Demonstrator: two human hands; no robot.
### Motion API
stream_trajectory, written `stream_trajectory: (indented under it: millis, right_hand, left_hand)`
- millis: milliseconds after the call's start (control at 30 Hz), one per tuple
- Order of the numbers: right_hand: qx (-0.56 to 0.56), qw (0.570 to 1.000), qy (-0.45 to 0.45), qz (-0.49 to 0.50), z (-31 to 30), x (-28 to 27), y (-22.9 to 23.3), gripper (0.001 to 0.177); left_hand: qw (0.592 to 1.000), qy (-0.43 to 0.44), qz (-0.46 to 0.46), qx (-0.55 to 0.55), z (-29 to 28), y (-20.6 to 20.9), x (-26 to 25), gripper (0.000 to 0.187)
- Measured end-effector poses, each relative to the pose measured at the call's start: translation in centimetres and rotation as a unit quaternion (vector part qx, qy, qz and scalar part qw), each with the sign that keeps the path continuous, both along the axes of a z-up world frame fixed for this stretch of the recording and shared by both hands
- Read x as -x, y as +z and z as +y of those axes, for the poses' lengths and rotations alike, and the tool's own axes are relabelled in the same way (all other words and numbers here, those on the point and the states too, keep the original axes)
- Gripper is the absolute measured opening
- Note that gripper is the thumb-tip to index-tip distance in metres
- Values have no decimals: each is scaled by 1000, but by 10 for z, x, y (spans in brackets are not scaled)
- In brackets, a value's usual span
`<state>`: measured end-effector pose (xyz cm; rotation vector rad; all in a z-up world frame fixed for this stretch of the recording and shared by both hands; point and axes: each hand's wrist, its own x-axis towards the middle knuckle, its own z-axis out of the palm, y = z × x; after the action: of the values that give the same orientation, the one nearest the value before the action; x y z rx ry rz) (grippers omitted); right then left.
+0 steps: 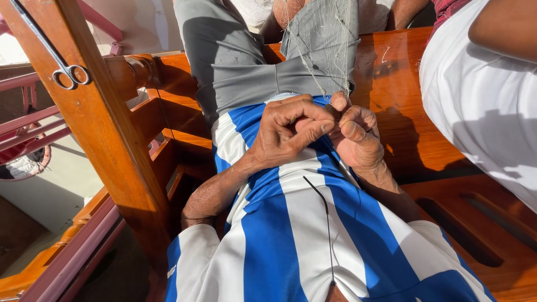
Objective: A person is shown repairing a fishing net using a wooden shuttle and thread while sitting on a wooden bench.
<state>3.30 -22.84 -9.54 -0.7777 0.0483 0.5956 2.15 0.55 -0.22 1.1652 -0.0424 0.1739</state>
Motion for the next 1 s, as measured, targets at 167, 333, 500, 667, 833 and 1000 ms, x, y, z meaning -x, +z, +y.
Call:
stream_trajectory:
  millis: [167, 333, 500, 667, 833, 1000]
  right_hand:
    - [43, 999, 19, -19, 11, -3, 18, 16]
    - [54, 998, 31, -6, 22, -5, 39, 14]
    - [37, 996, 15, 80, 34, -3, 57, 8]
    - [47, 992, 19, 114, 34, -2, 62, 4]
    - [90, 992, 21, 88, 35, -3, 64, 9]
    - [117, 991, 9, 58, 32, -2, 59, 11]
  left_hand:
    - [998, -15, 47, 38, 3, 2, -1, 3]
    - [998, -26, 59, 14, 8, 2, 3, 3]
    - [974, 51, 83, -205, 17, -2, 21, 55]
    - [944, -34, 103, -311, 40, 17, 27, 42]
    - [959, -141, 50, -243, 41, 28, 26, 12]
    - [979, -182, -8, -95, 39, 24, 28, 11]
